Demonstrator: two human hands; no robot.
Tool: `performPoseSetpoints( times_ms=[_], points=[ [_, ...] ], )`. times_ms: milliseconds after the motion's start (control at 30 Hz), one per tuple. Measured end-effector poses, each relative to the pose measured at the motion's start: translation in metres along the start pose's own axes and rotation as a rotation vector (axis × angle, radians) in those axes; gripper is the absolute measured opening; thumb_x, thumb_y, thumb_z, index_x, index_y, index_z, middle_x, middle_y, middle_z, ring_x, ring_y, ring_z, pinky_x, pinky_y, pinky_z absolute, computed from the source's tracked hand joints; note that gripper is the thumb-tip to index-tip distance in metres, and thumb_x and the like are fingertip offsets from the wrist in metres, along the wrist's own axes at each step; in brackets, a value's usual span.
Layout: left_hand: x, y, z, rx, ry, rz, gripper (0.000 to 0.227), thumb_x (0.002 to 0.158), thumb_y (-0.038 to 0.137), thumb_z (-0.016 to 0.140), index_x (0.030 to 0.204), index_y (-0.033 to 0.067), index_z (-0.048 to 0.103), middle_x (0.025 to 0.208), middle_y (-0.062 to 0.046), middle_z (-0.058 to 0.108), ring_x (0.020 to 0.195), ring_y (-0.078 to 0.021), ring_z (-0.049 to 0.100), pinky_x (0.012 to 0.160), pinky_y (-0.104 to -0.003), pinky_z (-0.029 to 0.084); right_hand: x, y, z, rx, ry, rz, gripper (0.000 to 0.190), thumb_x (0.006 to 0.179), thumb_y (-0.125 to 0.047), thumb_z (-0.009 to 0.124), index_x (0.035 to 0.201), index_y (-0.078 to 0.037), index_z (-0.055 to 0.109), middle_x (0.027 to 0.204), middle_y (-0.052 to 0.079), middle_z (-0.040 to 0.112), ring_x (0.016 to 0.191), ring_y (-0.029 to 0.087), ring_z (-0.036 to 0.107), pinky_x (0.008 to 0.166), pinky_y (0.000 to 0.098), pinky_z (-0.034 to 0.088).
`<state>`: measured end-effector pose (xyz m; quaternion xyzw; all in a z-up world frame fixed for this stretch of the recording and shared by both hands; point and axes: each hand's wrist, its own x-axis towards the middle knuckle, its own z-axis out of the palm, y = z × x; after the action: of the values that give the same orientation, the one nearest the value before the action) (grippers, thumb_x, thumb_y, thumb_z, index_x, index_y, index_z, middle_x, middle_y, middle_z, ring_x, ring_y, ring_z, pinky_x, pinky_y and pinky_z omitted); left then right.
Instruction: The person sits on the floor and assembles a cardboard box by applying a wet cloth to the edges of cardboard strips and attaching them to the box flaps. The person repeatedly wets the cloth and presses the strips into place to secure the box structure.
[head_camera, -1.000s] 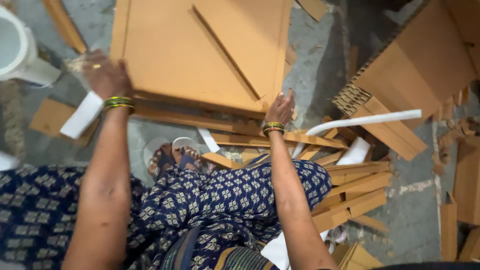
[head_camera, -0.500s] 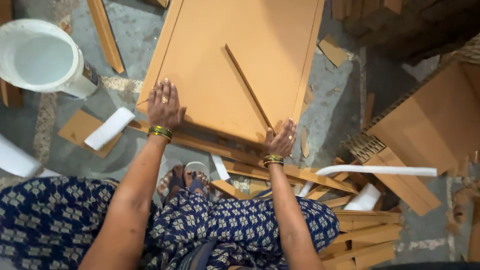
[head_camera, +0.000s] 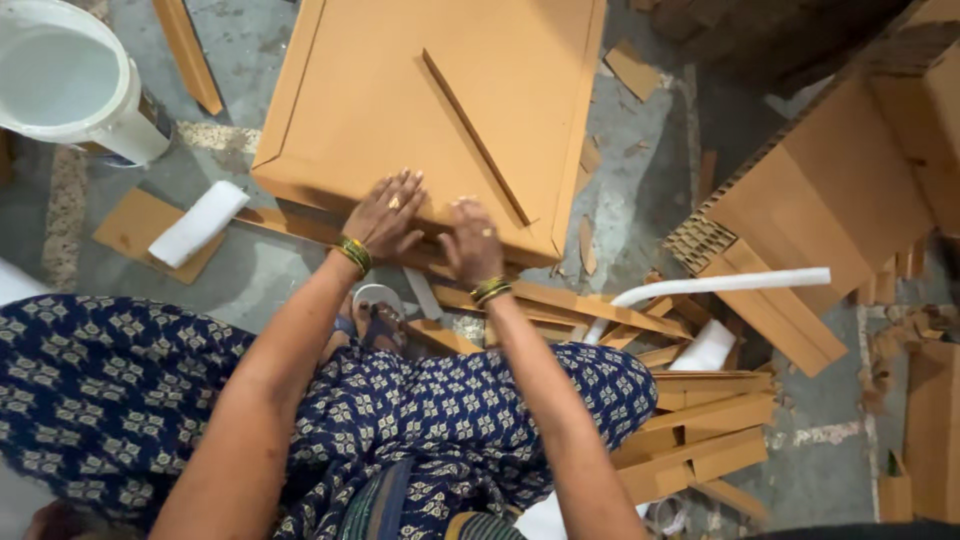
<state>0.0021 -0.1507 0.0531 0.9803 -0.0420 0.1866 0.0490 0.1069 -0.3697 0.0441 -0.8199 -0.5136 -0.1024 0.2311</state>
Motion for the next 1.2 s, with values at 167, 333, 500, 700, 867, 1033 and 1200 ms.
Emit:
performPoseSetpoints(
  times_ms=[167, 333, 500, 700, 867, 1033, 1200],
  points=[
    [-0.010, 0.009, 0.025, -0.154, 0.086, -0.100, 0.059, 0.089, 0.036, 0.073, 0.138, 0.0059, 0.059, 0.145, -0.014, 0.057, 0.139, -0.0330, 0.049, 0.119, -0.046, 0.035, 0.003, -0.020, 0.022, -0.052, 0.081, 0.061, 0.054, 0.092, -0.026, 0.072, 0.138, -0.003, 0.055, 0.137, 0.019, 0.057, 0.130, 0.038, 0.052, 0.112, 0.0522, 0.038],
    [-0.004, 0.012, 0.024, -0.210, 0.255, -0.131, 0.046, 0.087, 0.027, 0.071, 0.128, 0.0066, 0.066, 0.136, -0.013, 0.064, 0.133, -0.0309, 0.055, 0.115, -0.047, 0.039, 0.013, -0.014, 0.030, -0.069, 0.166, 0.108, 0.046, 0.091, -0.028, 0.074, 0.131, -0.009, 0.063, 0.129, 0.012, 0.062, 0.124, 0.032, 0.056, 0.107, 0.0509, 0.039],
    [-0.004, 0.018, 0.023, -0.242, 0.290, -0.154, 0.043, 0.086, 0.019, 0.071, 0.127, 0.0059, 0.066, 0.133, -0.013, 0.064, 0.131, -0.0314, 0.056, 0.115, -0.049, 0.039, 0.007, -0.018, 0.034, -0.056, 0.177, 0.139, 0.043, 0.091, -0.027, 0.073, 0.130, -0.010, 0.064, 0.126, 0.010, 0.063, 0.123, 0.031, 0.056, 0.108, 0.0490, 0.039],
    [0.000, 0.021, 0.009, -0.234, 0.314, -0.168, 0.046, 0.082, 0.021, 0.073, 0.125, 0.0064, 0.067, 0.133, -0.015, 0.064, 0.130, -0.0341, 0.056, 0.113, -0.050, 0.040, 0.015, -0.018, 0.027, -0.029, 0.189, 0.108, 0.043, 0.087, -0.027, 0.073, 0.125, -0.008, 0.065, 0.121, 0.012, 0.063, 0.116, 0.033, 0.057, 0.101, 0.0497, 0.040],
    [-0.015, 0.082, 0.037, -0.399, 0.415, -0.852, 0.047, 0.084, 0.033, 0.072, 0.121, 0.0069, 0.063, 0.124, -0.019, 0.064, 0.119, -0.0377, 0.057, 0.102, -0.052, 0.043, 0.019, -0.014, 0.016, -0.003, 0.124, 0.134, 0.037, 0.093, -0.030, 0.073, 0.125, -0.012, 0.068, 0.123, 0.009, 0.066, 0.114, 0.031, 0.060, 0.099, 0.0480, 0.044],
    [-0.012, 0.122, 0.100, -1.806, 0.505, -1.577, 0.055, 0.083, 0.060, 0.060, 0.109, 0.0110, 0.063, 0.109, -0.012, 0.065, 0.105, -0.0308, 0.059, 0.093, -0.046, 0.047, 0.023, -0.033, 0.008, -0.152, 0.095, 0.095, 0.060, 0.078, -0.043, 0.080, 0.123, -0.006, 0.063, 0.120, 0.013, 0.064, 0.111, 0.033, 0.059, 0.097, 0.0510, 0.042],
    [0.002, 0.094, 0.135, -2.569, 0.668, -1.568, 0.074, 0.083, 0.086, 0.048, 0.096, 0.0150, 0.064, 0.094, -0.005, 0.066, 0.091, -0.0238, 0.061, 0.085, -0.040, 0.051, 0.031, -0.053, 0.009, -0.403, 0.047, 0.121, 0.065, 0.077, -0.043, 0.080, 0.129, -0.008, 0.060, 0.121, 0.014, 0.061, 0.114, 0.033, 0.058, 0.101, 0.0500, 0.043]
  ],
)
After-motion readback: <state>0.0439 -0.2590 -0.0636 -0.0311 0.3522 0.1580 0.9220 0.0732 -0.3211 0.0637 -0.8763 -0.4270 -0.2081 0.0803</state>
